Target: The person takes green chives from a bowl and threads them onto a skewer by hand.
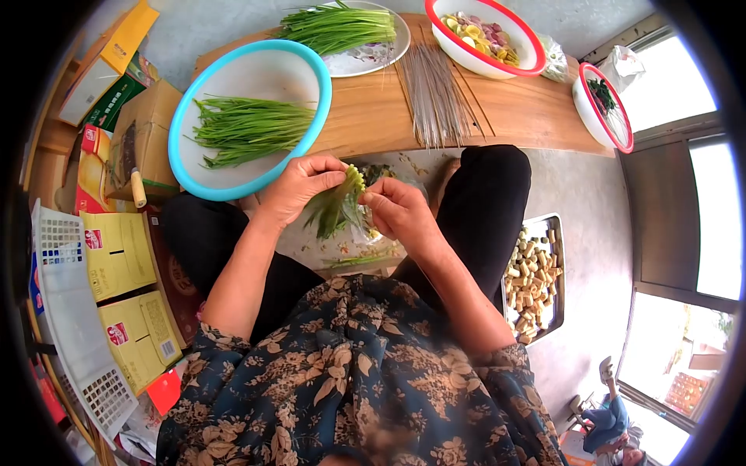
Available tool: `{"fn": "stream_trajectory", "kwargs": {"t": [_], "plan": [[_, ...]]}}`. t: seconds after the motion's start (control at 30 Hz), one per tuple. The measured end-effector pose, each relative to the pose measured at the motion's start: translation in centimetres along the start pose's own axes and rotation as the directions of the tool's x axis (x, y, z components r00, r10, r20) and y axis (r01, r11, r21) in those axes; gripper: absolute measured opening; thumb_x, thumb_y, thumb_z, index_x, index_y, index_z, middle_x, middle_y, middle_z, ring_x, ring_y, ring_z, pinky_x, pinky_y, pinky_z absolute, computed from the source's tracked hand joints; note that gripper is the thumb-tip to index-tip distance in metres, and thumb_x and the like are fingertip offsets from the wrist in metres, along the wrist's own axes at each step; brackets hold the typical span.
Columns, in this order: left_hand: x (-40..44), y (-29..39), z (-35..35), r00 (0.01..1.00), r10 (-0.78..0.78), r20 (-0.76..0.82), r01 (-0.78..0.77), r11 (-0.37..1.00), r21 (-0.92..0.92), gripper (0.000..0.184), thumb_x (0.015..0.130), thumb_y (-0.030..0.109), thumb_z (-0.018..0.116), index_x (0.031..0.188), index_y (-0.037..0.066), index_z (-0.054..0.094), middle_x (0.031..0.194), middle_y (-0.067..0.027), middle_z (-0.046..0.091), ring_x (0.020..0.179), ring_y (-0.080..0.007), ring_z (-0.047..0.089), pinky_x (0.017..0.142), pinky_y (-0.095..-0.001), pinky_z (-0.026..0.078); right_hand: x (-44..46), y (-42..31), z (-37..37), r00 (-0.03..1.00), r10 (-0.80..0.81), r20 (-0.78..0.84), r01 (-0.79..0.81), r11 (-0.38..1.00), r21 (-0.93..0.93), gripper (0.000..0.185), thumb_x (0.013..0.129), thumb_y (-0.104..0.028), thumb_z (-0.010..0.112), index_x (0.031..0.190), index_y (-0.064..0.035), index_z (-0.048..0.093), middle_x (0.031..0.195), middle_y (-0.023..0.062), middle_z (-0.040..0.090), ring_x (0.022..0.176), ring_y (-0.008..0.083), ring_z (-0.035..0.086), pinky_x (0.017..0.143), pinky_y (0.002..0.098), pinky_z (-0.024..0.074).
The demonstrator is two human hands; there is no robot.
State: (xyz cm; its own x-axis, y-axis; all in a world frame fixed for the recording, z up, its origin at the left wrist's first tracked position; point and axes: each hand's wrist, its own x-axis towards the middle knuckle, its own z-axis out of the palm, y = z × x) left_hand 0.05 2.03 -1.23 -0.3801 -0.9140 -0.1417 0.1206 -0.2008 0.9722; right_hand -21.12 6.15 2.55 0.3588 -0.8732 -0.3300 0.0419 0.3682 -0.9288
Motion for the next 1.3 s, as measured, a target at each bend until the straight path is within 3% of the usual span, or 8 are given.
{"fn": "stream_trajectory", "kwargs": {"t": [0.13,0.37,0.43,0.47,0.53,0.67,0.9,1.3], "plan": [[0.7,-0.6,-1.4,0.993,0.059,-0.105,-0.051,0.996,0.077,0.017,0.09,0.009,0.065,0.104,0.0,0.069,0.09,-0.0005,0.068,0.079,-0.006,0.061,0.071,-0.0212,0.05,0.5,1.4,-1.2,0.993,0.039,-0.109,-0.037,0.999,0.02,0.016,0.098,-0.016,0.055,0.093,-0.0015,0.059,0.056,-0.0055,0.042,0.045,0.0033,0.034,0.042,0.0195,0.0255],[3.2,3.7,-6.3,0.927,0.17,-0.333,0.034,0.849,0.528,0.016,0.089,0.009,0.062,0.103,0.003,0.069,0.087,-0.004,0.067,0.071,-0.0094,0.062,0.064,-0.0254,0.05,1.4,4.1,-3.5,0.989,0.058,-0.139,-0.034,0.985,0.167,0.015,0.098,-0.014,0.052,0.094,-0.001,0.058,0.055,-0.0039,0.041,0.045,0.0056,0.033,0.042,0.0211,0.0253],[4.6,2.7,-8.1,0.891,0.404,-0.208,-0.047,0.537,0.842,0.016,0.086,0.008,0.064,0.101,0.004,0.069,0.089,-0.0079,0.067,0.078,-0.0185,0.064,0.071,-0.032,0.051,1.5,4.2,-3.3,0.989,0.053,-0.139,-0.027,0.982,0.187,0.015,0.098,-0.014,0.052,0.094,-0.001,0.058,0.055,-0.0039,0.042,0.045,0.0056,0.033,0.042,0.0212,0.0254],[5.1,2.0,-8.7,0.89,0.406,-0.207,-0.047,0.534,0.844,0.016,0.086,0.008,0.064,0.101,0.004,0.069,0.089,-0.0079,0.067,0.078,-0.0185,0.064,0.071,-0.032,0.051,1.5,4.4,-3.3,0.989,0.055,-0.14,-0.029,0.983,0.18,0.015,0.098,-0.014,0.052,0.094,-0.001,0.057,0.055,-0.0039,0.042,0.045,0.0056,0.033,0.042,0.0211,0.0254],[5.9,0.9,-9.6,0.9,0.426,-0.086,-0.023,0.246,0.969,0.018,0.083,0.009,0.066,0.101,0.005,0.067,0.094,-0.0118,0.065,0.092,-0.0276,0.062,0.081,-0.0387,0.049,1.7,4.5,-3.2,0.988,0.053,-0.142,-0.028,0.984,0.173,0.015,0.098,-0.014,0.052,0.095,-0.001,0.057,0.056,-0.0038,0.042,0.045,0.0055,0.034,0.043,0.0209,0.0253],[6.7,-2.2,-11.5,0.905,0.414,-0.093,0.056,0.1,0.993,0.026,0.077,0.005,0.071,0.103,0.008,0.067,0.103,-0.0111,0.061,0.103,-0.0303,0.056,0.086,-0.0419,0.046,1.7,4.9,-3.6,0.987,0.065,-0.147,-0.037,0.982,0.186,0.015,0.098,-0.014,0.052,0.095,-0.0011,0.057,0.056,-0.0041,0.042,0.046,0.0053,0.034,0.043,0.0205,0.0247],[6.8,-2.0,-11.2,0.92,0.374,-0.117,0.096,0.073,0.993,0.027,0.075,0.005,0.073,0.1,0.01,0.066,0.098,-0.0088,0.058,0.102,-0.0282,0.055,0.089,-0.042,0.043,1.7,4.9,-3.4,0.984,0.063,-0.165,-0.033,0.983,0.179,0.016,0.097,-0.013,0.053,0.092,0.0001,0.059,0.055,-0.0034,0.043,0.046,0.0053,0.034,0.043,0.0222,0.0247],[6.6,-1.6,-11.6,0.829,0.539,-0.149,0.001,0.264,0.965,0.024,0.079,0.008,0.073,0.101,0.005,0.065,0.091,-0.0124,0.056,0.086,-0.0326,0.058,0.074,-0.0433,0.044,1.7,5.1,-3.3,0.984,0.057,-0.171,-0.027,0.985,0.172,0.016,0.097,-0.013,0.054,0.091,-0.0001,0.06,0.055,-0.0032,0.043,0.045,0.0057,0.034,0.043,0.0224,0.0248]]}}
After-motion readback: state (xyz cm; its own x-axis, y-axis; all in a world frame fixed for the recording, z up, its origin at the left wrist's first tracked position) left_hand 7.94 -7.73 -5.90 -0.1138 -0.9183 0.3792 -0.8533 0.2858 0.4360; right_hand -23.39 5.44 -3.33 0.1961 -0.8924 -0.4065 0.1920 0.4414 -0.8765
